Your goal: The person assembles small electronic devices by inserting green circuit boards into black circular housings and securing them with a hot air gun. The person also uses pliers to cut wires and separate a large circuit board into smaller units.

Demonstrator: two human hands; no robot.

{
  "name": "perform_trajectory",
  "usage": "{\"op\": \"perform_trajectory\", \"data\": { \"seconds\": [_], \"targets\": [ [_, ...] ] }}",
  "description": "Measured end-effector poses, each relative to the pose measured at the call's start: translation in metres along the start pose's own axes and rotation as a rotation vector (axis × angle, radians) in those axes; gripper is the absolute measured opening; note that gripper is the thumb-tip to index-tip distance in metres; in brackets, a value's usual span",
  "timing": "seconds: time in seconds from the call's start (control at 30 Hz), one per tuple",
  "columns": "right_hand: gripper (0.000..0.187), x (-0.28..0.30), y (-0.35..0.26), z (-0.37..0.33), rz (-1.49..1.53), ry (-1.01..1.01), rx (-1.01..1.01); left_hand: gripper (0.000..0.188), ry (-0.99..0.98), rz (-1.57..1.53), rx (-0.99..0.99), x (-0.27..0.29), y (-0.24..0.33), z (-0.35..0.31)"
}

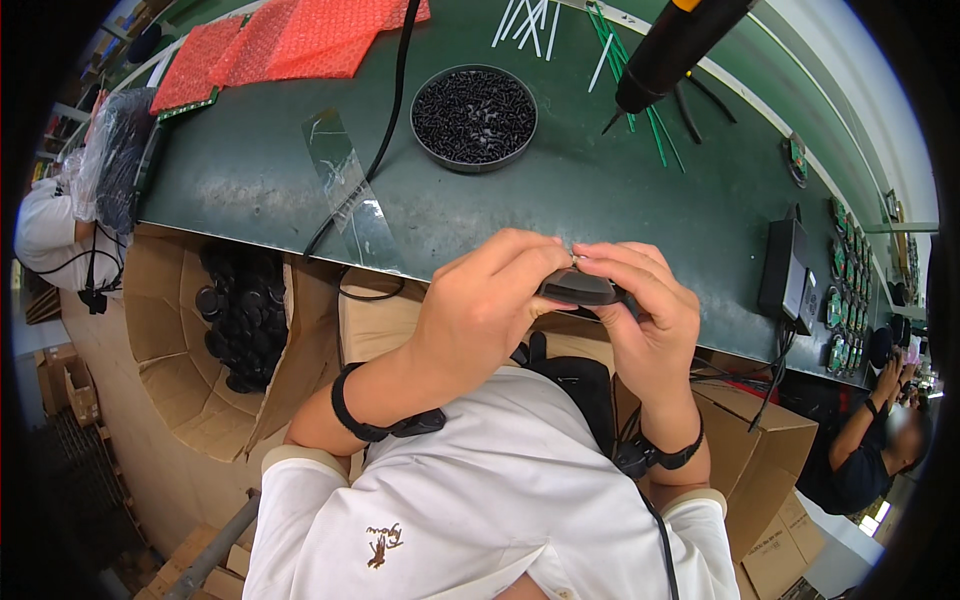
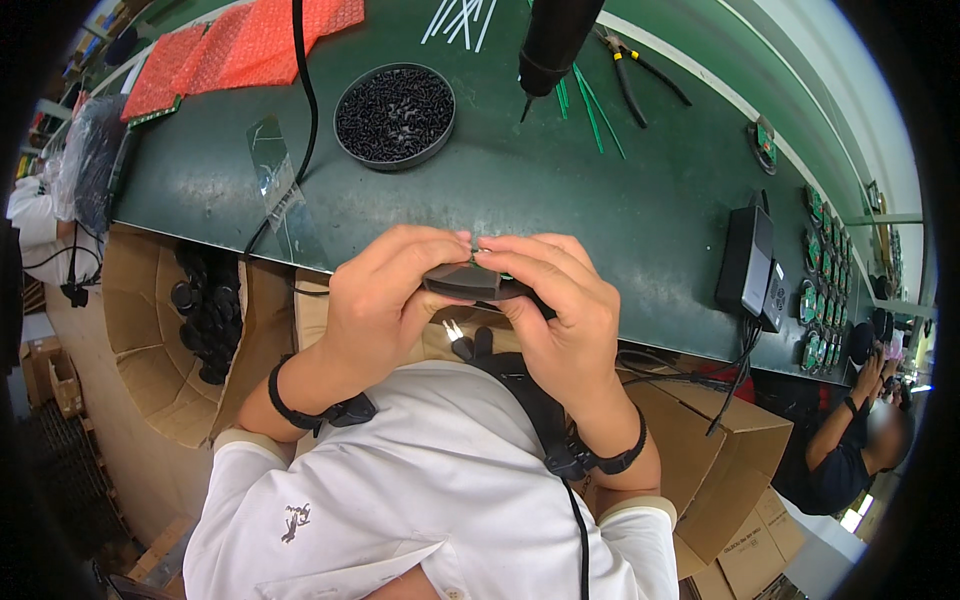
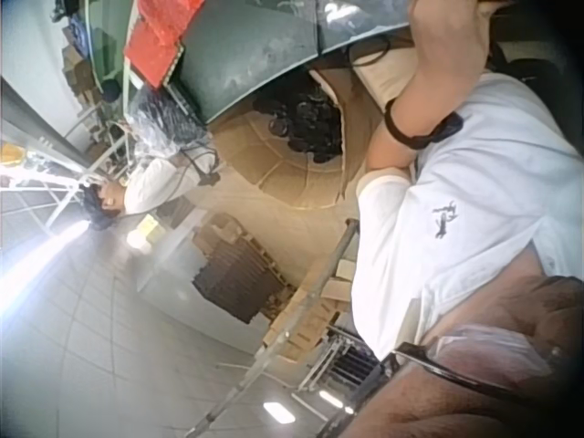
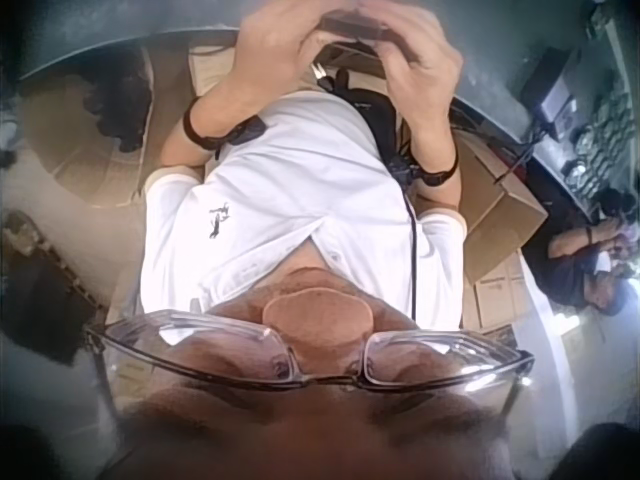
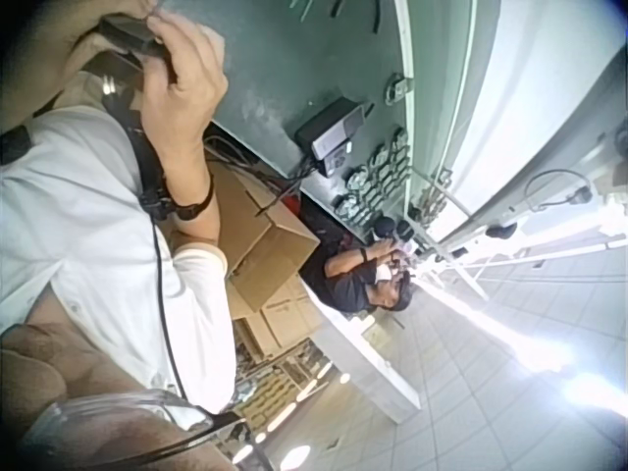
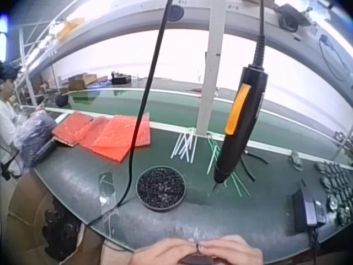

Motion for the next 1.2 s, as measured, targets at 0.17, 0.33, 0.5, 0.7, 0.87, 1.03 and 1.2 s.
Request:
{"op": "perform_trajectory", "data": {
  "seconds": [0.17, 0.33, 0.5, 0.7, 0.87, 1.03, 1.2],
  "targets": [
    [0.033, -0.001, 0.007, -0.001, 0.078, -0.002, -0.014, 0.032, -0.005, -0.073, 0.041, 0.0, -0.005, 0.0],
    [0.03, -0.003, 0.014, -0.004, 0.183, 0.008, -0.074, 0.04, 0.029, -0.165, 0.017, 0.001, -0.012, -0.003],
    [0.026, -0.002, 0.022, -0.009, 0.245, 0.047, -0.178, 0.046, -0.038, -0.185, 0.125, 0.003, -0.008, 0.001],
    [0.029, -0.003, 0.024, -0.011, 0.257, 0.029, -0.178, 0.038, -0.089, -0.234, 0.115, 0.002, -0.012, 0.0],
    [0.03, -0.001, 0.01, -0.006, 0.183, -0.032, -0.085, 0.033, -0.092, -0.26, 0.139, 0.004, -0.01, -0.003],
    [0.029, -0.001, 0.016, -0.009, 0.247, 0.015, -0.107, 0.032, -0.092, -0.256, 0.132, 0.005, -0.01, -0.002],
    [0.027, 0.0, 0.019, -0.01, 0.296, 0.045, -0.126, 0.033, -0.064, -0.247, 0.113, 0.004, -0.008, 0.003]
  ]
}}
Point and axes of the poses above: each hand's wrist, its own z-axis towards the middle knuckle, its own x-axis out of the back of the hand, y = z × x, the point moved 10 cm from there along z, towards the middle knuckle, and after that the axes turned 1 degree about z, right-handed, at the moved point
